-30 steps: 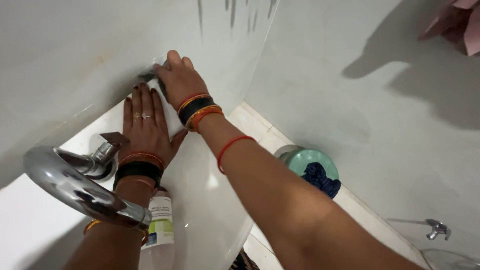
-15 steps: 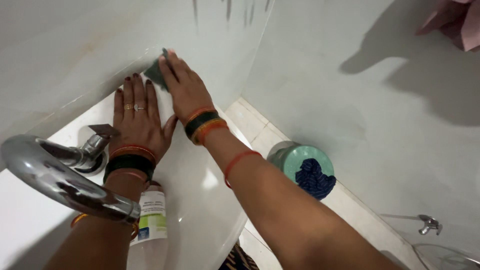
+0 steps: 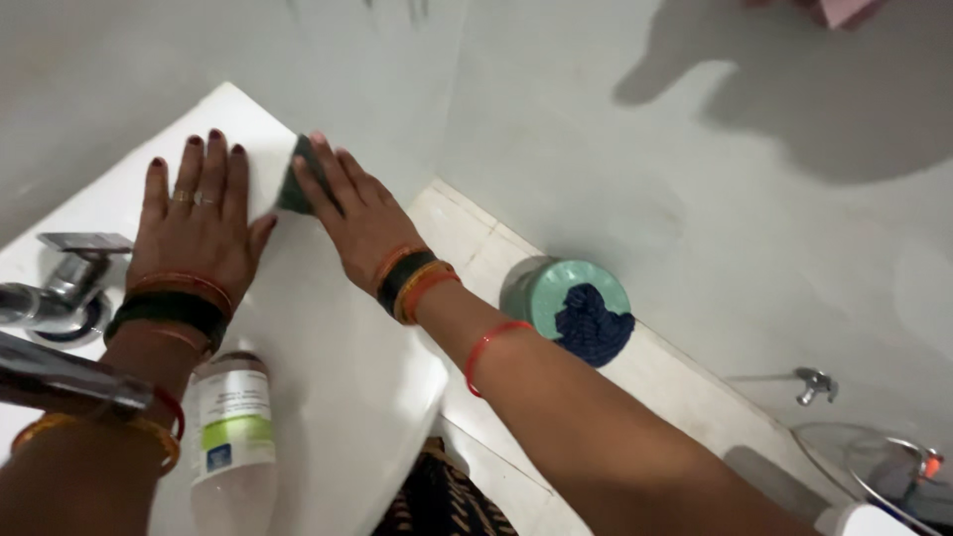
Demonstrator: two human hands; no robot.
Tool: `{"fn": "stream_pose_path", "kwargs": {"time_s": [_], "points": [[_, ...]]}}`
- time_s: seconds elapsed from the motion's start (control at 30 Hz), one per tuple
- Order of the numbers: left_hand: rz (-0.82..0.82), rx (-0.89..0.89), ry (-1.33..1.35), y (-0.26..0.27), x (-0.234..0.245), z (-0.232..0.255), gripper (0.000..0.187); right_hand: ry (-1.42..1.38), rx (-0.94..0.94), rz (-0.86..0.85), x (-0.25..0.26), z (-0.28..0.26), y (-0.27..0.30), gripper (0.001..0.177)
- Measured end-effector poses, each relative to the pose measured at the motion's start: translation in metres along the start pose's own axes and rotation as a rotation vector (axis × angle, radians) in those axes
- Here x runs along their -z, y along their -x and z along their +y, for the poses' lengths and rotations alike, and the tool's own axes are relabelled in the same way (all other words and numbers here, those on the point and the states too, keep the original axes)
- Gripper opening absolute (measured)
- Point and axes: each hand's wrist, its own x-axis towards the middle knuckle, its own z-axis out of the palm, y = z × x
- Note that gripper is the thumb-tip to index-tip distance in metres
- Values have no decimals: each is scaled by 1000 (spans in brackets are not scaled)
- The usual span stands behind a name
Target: The person cleans a small white wall-mounted sink using a green sponge, scrubbing the basin, the faucet, and the edges of the sink, then rinses the sink with water from the faucet.
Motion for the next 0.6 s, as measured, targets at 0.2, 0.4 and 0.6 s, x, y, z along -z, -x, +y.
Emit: {"fn": "stream_pose_path", "kwargs": {"time_s": [0.2, 0.4, 0.6], "points": [[-83, -12, 6, -16, 11, 45, 75, 61, 39, -101, 13, 11, 56, 84], [-188, 66, -134, -14, 27, 65, 86, 68, 46, -72, 9, 5, 20, 74], [-232, 101, -5, -20, 28, 68, 88, 47, -33, -238, 33, 5, 69, 91]]}}
